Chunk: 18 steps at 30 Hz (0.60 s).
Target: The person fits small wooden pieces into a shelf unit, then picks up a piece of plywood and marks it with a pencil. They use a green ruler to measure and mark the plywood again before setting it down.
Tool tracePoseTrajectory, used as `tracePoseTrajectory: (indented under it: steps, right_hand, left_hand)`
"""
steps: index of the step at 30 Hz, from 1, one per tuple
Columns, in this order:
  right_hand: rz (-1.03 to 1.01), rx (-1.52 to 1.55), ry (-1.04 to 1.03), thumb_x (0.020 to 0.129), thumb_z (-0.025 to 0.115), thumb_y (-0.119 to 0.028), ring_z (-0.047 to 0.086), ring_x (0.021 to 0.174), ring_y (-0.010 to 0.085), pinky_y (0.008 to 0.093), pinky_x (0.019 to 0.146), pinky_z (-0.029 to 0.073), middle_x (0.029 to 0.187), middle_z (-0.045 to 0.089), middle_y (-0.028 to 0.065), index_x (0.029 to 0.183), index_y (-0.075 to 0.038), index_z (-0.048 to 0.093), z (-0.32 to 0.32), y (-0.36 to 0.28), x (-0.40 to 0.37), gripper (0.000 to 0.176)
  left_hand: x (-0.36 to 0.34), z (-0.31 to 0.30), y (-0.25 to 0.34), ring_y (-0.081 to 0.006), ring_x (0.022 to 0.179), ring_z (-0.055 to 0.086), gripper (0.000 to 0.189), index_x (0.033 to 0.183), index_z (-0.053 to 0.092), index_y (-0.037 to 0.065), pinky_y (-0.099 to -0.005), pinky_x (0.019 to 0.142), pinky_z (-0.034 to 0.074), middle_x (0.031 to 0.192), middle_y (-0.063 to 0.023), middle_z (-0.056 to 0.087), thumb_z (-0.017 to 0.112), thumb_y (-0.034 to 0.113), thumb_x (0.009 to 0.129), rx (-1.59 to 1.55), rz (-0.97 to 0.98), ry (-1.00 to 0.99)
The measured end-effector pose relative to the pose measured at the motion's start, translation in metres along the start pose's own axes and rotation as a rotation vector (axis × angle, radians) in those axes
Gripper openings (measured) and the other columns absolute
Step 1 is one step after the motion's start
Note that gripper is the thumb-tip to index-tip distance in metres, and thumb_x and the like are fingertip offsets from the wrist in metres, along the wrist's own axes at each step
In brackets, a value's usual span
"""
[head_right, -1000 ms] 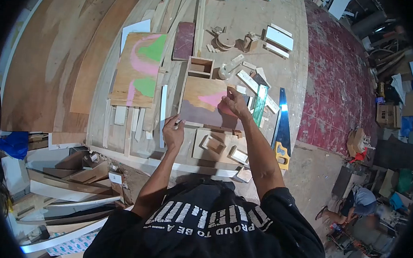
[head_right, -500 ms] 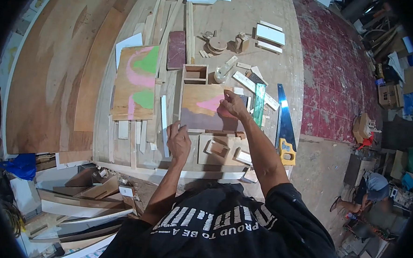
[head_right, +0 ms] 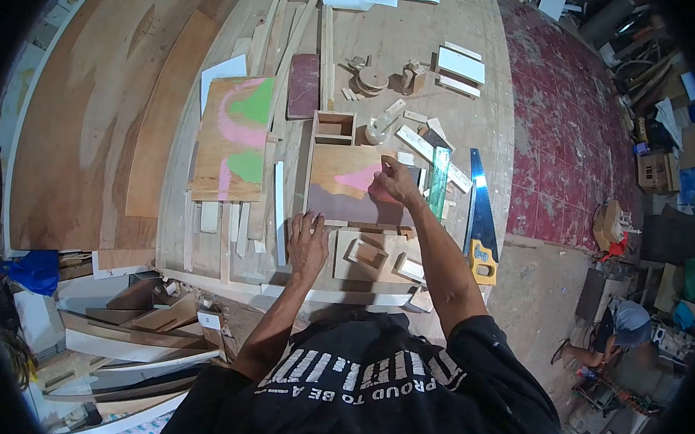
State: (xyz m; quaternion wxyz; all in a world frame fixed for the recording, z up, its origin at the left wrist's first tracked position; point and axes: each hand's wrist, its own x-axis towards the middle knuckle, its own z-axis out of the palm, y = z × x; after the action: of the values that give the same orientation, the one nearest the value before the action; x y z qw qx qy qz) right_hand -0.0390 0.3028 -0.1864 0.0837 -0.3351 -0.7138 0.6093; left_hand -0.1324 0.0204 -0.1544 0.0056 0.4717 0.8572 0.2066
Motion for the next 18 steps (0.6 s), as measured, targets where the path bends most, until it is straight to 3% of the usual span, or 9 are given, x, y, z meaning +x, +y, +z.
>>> tracePoseTrajectory:
  steps: [11, 18]
  right_hand:
    - [0.008, 0.088, -0.013, 0.091, 0.064, -0.006, 0.063, 0.112, 0.0257, 0.0355, 0.098, 0.049, 0.12, 0.065, 0.0194, 0.133, 0.004, 0.051, 0.0028, -0.0074, -0.0024, 0.045]
    - [-0.008, 0.077, -0.026, 0.091, 0.063, -0.007, 0.063, 0.113, 0.0282, 0.0363, 0.098, 0.049, 0.12, 0.065, 0.0203, 0.133, 0.005, 0.05, 0.001, -0.0034, -0.001, 0.046]
  left_hand:
    - [0.0027, 0.0031, -0.0041, -0.0354, 0.122, 0.049, 0.033, 0.117, 0.067, 0.006, -0.0448, 0.092, 0.051, 0.125, -0.0125, 0.058, 0.069, 0.015, 0.086, 0.039, 0.018, 0.007]
    - [0.003, 0.0052, -0.0056, -0.037, 0.125, 0.05, 0.031, 0.116, 0.068, 0.005, -0.0456, 0.096, 0.05, 0.123, -0.0132, 0.059, 0.068, 0.015, 0.087, 0.061, 0.043, 0.035]
